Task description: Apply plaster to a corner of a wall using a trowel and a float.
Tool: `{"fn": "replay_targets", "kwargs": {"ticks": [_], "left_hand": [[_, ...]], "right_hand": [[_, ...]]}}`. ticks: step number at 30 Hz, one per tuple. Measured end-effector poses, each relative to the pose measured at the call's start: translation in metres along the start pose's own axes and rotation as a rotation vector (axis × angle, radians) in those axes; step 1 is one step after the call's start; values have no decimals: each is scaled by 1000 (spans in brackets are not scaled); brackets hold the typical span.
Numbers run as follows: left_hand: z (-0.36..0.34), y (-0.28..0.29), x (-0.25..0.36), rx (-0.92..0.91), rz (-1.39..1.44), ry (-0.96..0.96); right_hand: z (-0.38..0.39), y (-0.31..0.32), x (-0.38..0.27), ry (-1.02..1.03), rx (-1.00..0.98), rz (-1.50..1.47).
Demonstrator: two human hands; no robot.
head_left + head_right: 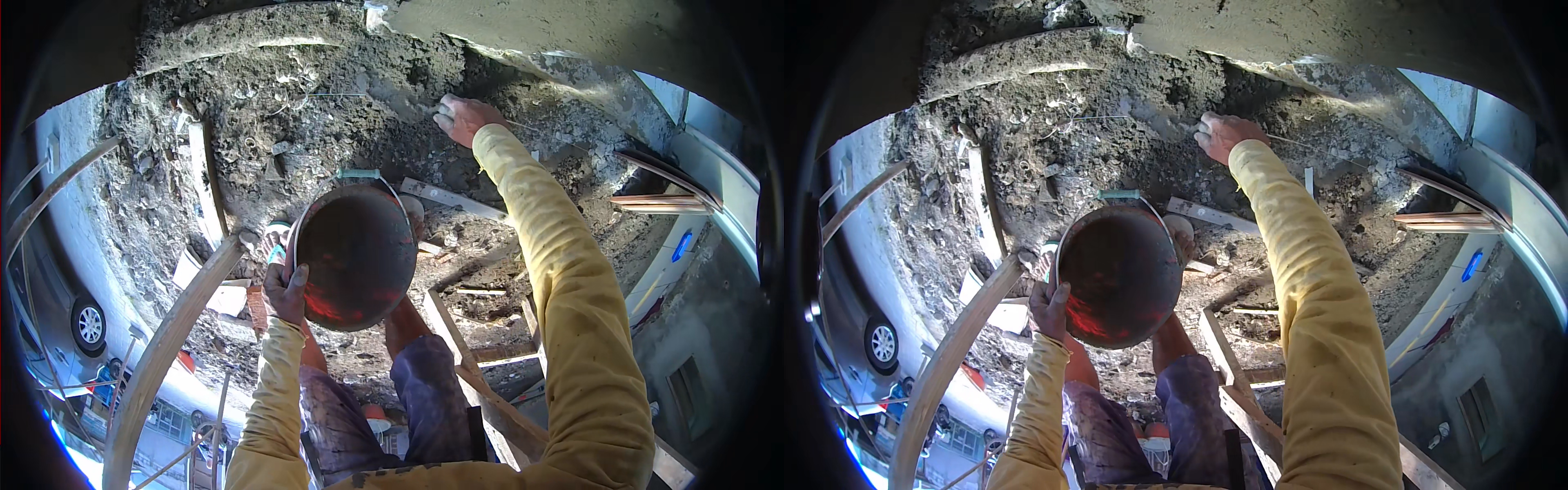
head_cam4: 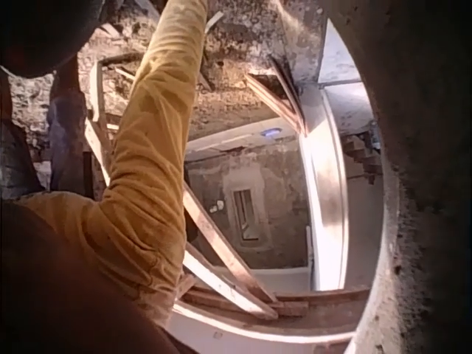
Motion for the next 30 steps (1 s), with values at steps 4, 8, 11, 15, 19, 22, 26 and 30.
{"fn": "replay_targets", "kwargs": {"ticks": [4,8,11,15,19,22,26,30], "left_hand": [[-10,3,20,-13,-15,-39],[-15,3,18,-36,-44,-73],[-13,-1,15,-44,9,-52],[-11,-12,12,-68,94,-34],[-11,-14,29,-6,156,-33],[-21,-9,34,48,201,-113],[-30,-5,42,52,222,-25],[-32,4,28,68,184,-28]], "right_hand": [[22,31,5,17,260,132],[23,51,31,-72,333,1],[17,56,35,-158,273,89],[32,50,24,-181,373,90],[70,43,15,-122,525,34],[119,29,-17,-98,567,-9],[177,-6,-75,117,501,185],[181,-14,-68,130,472,82]]}}
Point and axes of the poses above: each hand's wrist, its own z-axis away from the middle knuckle, its own y-axis out of the back of the hand, x = y × z, the point moved 9 cm from there along -z, towards the middle knuckle, and after that the axes turned 13 degrees about -x, right-handed, at the moved point
